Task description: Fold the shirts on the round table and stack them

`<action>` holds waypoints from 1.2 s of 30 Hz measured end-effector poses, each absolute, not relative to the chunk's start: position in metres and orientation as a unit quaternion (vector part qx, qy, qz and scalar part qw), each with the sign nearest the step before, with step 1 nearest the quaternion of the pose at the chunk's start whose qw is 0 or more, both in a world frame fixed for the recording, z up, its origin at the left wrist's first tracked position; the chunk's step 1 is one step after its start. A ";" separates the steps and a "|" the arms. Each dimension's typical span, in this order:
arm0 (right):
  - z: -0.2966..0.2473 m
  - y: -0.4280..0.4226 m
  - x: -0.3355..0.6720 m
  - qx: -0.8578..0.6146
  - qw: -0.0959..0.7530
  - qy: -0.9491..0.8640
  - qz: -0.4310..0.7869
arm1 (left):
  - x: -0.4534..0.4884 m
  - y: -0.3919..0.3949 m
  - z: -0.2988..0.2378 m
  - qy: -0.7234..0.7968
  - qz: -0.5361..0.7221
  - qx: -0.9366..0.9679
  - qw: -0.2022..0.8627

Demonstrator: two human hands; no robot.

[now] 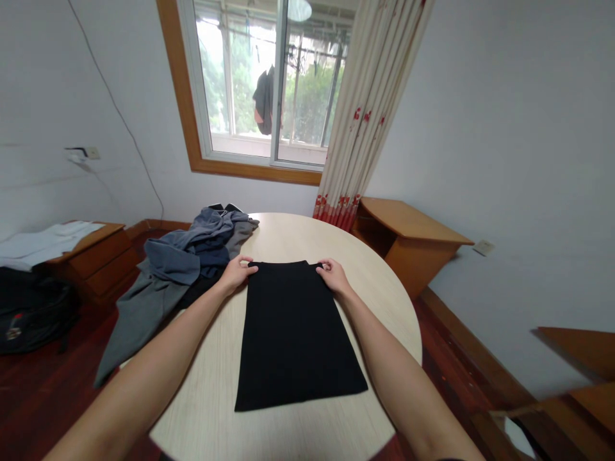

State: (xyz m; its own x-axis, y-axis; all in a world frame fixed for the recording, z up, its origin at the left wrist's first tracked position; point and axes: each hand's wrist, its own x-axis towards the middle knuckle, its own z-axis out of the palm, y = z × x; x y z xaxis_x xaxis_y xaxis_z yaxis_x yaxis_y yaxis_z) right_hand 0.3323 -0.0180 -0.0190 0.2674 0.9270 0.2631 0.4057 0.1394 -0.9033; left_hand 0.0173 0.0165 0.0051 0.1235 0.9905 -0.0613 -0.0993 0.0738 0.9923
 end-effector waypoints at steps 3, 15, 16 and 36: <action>-0.019 -0.021 0.332 -0.542 0.565 -0.508 0.359 | 0.017 0.014 0.014 0.422 0.489 0.459 0.610; -0.017 -0.023 0.330 -0.532 0.575 -0.504 0.364 | 0.026 0.013 0.014 0.344 0.547 0.436 0.627; -0.016 -0.024 0.328 -0.535 0.577 -0.506 0.353 | 0.024 0.015 0.012 0.355 0.548 0.448 0.611; 0.023 -0.061 0.284 -0.546 0.241 -0.802 0.027 | 0.056 -0.036 0.013 0.411 0.179 0.894 -0.001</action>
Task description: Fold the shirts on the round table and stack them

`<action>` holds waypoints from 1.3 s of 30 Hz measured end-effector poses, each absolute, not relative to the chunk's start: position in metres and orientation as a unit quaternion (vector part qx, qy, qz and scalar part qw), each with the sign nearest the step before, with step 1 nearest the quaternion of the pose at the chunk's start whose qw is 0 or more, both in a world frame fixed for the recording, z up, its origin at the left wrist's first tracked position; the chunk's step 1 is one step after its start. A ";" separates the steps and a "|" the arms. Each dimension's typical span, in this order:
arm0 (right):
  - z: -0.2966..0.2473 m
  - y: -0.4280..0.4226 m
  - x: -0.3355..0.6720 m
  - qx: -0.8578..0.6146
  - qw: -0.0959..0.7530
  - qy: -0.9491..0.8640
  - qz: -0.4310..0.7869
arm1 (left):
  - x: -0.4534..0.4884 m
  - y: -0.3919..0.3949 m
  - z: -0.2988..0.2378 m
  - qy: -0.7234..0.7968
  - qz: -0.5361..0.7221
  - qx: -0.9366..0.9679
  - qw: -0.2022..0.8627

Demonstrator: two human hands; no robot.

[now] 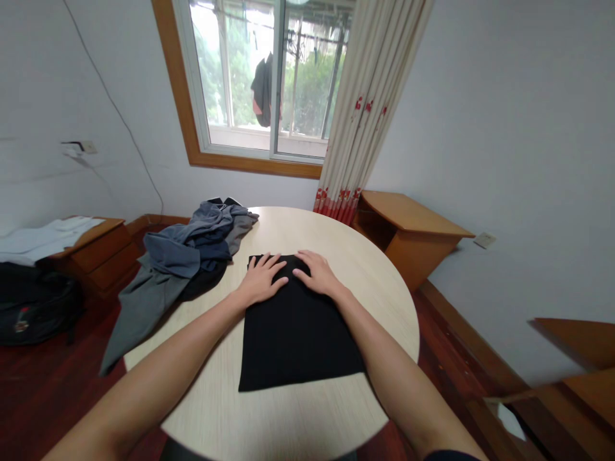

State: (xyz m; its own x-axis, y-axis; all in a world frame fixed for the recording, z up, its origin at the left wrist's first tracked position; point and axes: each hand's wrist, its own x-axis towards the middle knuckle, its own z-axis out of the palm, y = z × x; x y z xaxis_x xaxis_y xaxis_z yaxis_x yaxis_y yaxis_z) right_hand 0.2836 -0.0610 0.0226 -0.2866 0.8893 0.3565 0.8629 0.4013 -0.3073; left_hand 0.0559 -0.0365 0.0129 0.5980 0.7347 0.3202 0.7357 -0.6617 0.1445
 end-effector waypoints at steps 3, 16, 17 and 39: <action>0.019 -0.069 0.269 -0.531 0.142 -0.829 0.102 | 0.063 -0.038 0.007 -0.435 -0.097 -0.894 -0.038; 0.006 -0.049 0.302 -0.656 0.091 -0.740 0.117 | 0.046 -0.006 -0.001 -0.487 -0.123 -0.857 -0.116; 0.004 -0.048 0.306 -0.667 0.093 -0.730 0.119 | 0.046 -0.006 -0.001 -0.489 -0.122 -0.856 -0.114; 0.012 -0.061 0.340 -0.731 0.242 -0.594 0.230 | 0.053 -0.049 -0.014 -0.572 -0.031 -0.808 -0.135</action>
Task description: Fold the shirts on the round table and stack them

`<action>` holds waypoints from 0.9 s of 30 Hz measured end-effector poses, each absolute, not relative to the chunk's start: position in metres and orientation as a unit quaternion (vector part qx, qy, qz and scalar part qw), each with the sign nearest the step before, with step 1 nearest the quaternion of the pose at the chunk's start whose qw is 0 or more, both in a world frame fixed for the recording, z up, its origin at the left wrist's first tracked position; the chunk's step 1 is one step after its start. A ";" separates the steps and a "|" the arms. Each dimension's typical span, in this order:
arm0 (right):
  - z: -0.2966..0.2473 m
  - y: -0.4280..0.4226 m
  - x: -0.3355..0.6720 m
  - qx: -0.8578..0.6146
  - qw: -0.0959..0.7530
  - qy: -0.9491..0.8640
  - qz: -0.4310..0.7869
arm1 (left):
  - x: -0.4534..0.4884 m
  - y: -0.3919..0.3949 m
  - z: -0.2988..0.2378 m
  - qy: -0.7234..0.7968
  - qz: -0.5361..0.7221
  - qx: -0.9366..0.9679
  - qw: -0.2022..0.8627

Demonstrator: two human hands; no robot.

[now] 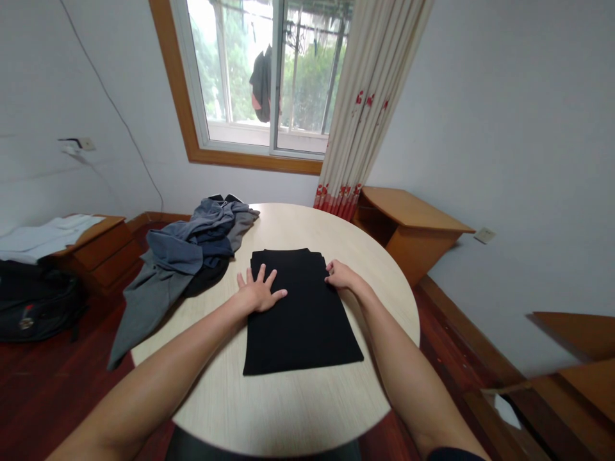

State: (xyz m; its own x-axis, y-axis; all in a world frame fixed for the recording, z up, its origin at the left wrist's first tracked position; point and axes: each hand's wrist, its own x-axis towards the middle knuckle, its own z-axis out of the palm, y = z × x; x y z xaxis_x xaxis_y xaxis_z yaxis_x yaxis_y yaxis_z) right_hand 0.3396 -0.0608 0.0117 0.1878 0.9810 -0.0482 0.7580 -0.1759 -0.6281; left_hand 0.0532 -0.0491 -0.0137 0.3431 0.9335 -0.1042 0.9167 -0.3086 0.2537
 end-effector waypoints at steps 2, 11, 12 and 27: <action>0.010 -0.056 0.340 -0.731 0.247 -0.602 0.205 | 0.052 -0.043 -0.014 0.568 0.044 0.811 0.136; 0.007 -0.040 0.330 -0.774 0.208 -0.587 0.111 | 0.054 -0.012 -0.001 0.539 0.063 0.828 0.141; 0.008 -0.040 0.328 -0.778 0.204 -0.584 0.105 | 0.054 -0.008 -0.001 0.536 0.069 0.829 0.140; 0.009 -0.110 0.243 -0.638 0.112 -0.761 0.036 | 0.091 -0.091 0.008 0.457 0.089 0.883 0.063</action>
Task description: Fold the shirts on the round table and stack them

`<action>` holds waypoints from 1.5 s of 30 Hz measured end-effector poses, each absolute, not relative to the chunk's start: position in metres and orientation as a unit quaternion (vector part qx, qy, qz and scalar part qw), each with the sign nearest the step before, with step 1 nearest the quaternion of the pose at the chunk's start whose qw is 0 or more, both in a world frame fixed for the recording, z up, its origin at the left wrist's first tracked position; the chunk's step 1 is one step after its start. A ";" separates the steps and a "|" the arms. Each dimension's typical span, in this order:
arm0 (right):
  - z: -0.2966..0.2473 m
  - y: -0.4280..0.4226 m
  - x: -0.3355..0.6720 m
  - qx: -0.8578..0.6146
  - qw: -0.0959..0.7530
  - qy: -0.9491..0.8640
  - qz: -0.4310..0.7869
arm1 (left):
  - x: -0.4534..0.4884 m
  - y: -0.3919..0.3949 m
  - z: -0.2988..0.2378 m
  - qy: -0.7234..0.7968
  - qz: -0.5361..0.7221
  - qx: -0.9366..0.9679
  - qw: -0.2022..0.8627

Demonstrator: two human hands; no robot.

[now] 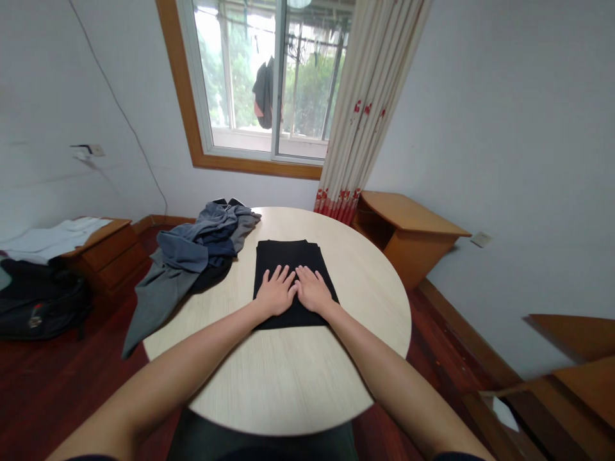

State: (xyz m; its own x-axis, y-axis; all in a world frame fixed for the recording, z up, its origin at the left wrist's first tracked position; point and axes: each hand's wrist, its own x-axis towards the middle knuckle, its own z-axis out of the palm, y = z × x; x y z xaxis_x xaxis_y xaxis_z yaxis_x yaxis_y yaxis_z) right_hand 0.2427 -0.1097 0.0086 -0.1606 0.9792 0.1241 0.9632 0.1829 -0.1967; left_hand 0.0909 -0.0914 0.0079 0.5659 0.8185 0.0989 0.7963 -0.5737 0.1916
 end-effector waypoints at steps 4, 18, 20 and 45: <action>0.004 -0.121 0.264 -0.659 0.106 -0.744 0.036 | 0.063 -0.099 0.000 0.448 0.117 0.885 0.049; 0.008 -0.156 0.256 -0.643 0.099 -0.760 -0.003 | 0.052 -0.136 -0.004 0.373 0.113 0.921 0.014; 0.007 -0.160 0.266 -0.646 0.097 -0.757 0.021 | 0.045 -0.138 -0.003 0.375 0.104 0.921 0.020; -0.013 -0.131 0.368 -0.461 0.341 -0.780 0.250 | -0.012 -0.066 0.016 0.304 0.118 0.942 0.077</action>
